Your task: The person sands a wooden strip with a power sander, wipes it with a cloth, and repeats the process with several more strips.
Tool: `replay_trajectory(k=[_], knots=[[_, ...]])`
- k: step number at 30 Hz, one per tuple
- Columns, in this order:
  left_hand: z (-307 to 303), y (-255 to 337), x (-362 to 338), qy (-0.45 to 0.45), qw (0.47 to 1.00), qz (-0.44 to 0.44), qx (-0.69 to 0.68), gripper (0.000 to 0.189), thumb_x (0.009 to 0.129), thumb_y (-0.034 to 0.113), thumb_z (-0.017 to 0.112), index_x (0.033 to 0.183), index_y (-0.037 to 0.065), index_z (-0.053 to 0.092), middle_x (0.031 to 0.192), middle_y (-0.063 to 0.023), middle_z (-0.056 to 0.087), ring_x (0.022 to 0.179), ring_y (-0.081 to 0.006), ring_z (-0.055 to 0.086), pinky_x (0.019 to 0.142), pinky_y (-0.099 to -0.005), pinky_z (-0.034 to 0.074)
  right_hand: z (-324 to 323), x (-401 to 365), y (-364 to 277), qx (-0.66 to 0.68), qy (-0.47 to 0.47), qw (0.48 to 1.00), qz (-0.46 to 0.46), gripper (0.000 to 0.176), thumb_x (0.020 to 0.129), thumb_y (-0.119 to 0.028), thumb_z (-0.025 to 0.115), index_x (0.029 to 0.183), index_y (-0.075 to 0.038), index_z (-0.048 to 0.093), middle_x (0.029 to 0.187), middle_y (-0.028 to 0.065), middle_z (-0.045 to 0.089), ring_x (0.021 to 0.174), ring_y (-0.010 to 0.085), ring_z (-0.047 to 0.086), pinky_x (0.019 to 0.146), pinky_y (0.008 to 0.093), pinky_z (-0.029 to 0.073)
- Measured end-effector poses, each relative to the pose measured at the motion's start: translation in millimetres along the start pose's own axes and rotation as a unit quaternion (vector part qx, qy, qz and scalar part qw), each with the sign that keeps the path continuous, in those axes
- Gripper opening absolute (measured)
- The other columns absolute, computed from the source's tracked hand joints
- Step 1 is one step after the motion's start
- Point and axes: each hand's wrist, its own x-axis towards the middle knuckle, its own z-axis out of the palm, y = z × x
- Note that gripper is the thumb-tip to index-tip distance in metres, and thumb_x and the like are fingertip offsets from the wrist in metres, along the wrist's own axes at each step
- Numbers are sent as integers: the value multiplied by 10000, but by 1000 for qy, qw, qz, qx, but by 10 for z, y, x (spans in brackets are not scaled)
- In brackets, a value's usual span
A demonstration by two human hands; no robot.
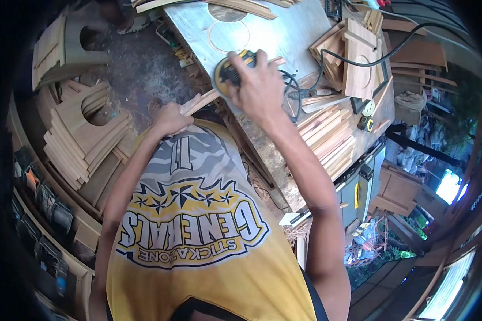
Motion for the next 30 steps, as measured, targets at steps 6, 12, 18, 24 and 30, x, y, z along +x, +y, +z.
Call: replay_trajectory(k=[6, 12, 18, 24, 30], knots=[[-59, -60, -127, 24, 999, 27, 16, 362, 694, 327, 735, 843, 0, 782, 754, -197, 737, 780, -334, 752, 772, -420, 572, 8, -44, 15, 10, -4, 1000, 13, 511, 826, -283, 812, 1298, -259, 616, 1038, 231, 537, 853, 350, 620, 628, 449, 565], [81, -202, -251, 62, 998, 13, 24, 405, 694, 348, 755, 915, 11, 788, 805, -196, 753, 805, -325, 758, 792, -418, 573, -1, -15, 639, -6, -28, 994, 103, 550, 849, -362, 808, 1353, -275, 609, 1133, 286, 551, 933, 404, 643, 724, 503, 594], [76, -195, -317, 36, 999, -26, 16, 469, 702, 360, 769, 996, -6, 781, 889, -222, 762, 877, -350, 756, 834, -423, 567, -147, 147, 1229, -59, 13, 990, 129, 598, 832, -438, 802, 1376, -297, 597, 1178, 248, 579, 1029, 434, 676, 860, 516, 584], [160, -350, -211, 40, 999, -23, 20, 461, 712, 352, 767, 998, -10, 781, 909, -247, 755, 907, -378, 751, 849, -430, 564, -304, 193, 1045, -49, -11, 983, 175, 601, 830, -423, 818, 1378, -298, 603, 1169, 245, 584, 1047, 421, 678, 860, 517, 585], [147, -150, -348, 43, 999, -27, 2, 455, 720, 337, 767, 1013, -10, 775, 939, -272, 748, 937, -393, 745, 871, -445, 562, -53, 87, 631, 5, -35, 989, 145, 605, 804, -395, 817, 1359, -279, 607, 1164, 232, 582, 1017, 424, 684, 838, 507, 586]])
